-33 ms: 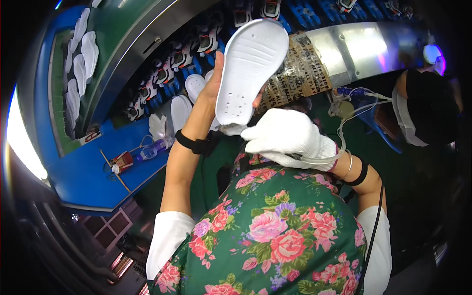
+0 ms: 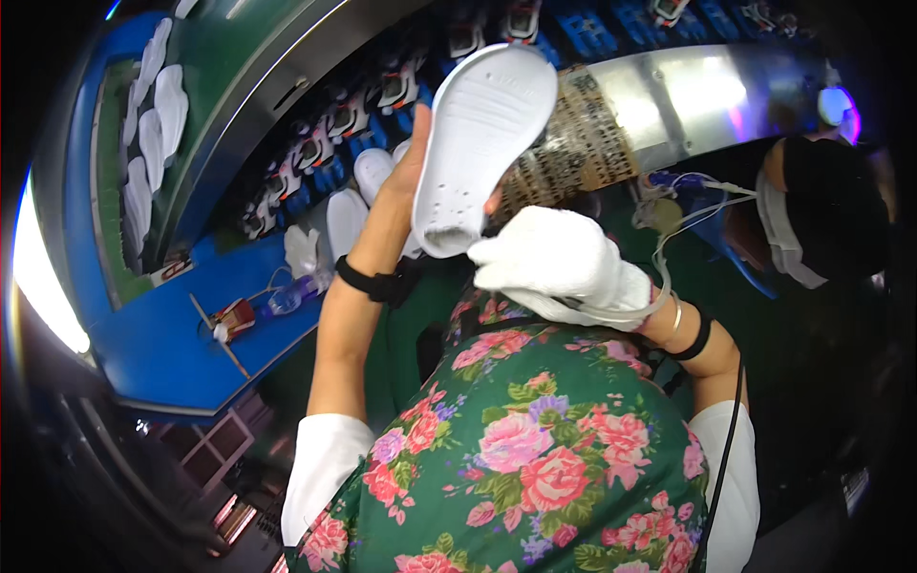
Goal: Applying glue or adhesive to the inside of white shoe soles using a brush on a manufacturing line.
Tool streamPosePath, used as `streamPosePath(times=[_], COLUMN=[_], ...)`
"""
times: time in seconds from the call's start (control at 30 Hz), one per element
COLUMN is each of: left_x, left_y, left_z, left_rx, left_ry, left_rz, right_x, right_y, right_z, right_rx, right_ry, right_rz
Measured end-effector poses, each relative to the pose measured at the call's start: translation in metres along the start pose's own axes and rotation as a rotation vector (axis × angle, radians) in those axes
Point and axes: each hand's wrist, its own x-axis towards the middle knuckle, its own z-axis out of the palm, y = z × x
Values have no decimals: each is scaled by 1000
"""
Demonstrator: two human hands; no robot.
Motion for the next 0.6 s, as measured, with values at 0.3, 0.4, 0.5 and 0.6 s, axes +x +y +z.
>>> streamPosePath(times=[0.3, 0.4, 0.5, 0.6], left_x=[-53, -46, -23, -34], left_y=[-24, -28, -30, -22], left_z=[-31, -1, 33, 16], left_rx=[-57, -144, -116, -154], left_ry=[301, 576, 628, 595], left_rz=[142, 212, 381, 221], right_x=[-1, 12, 21, 18], right_y=[-13, -6, -2, 10], right_z=[11, 5, -5, -15], right_rx=[724, 414, 282, 201], right_ry=[337, 437, 365, 296], right_rz=[693, 636, 555, 442])
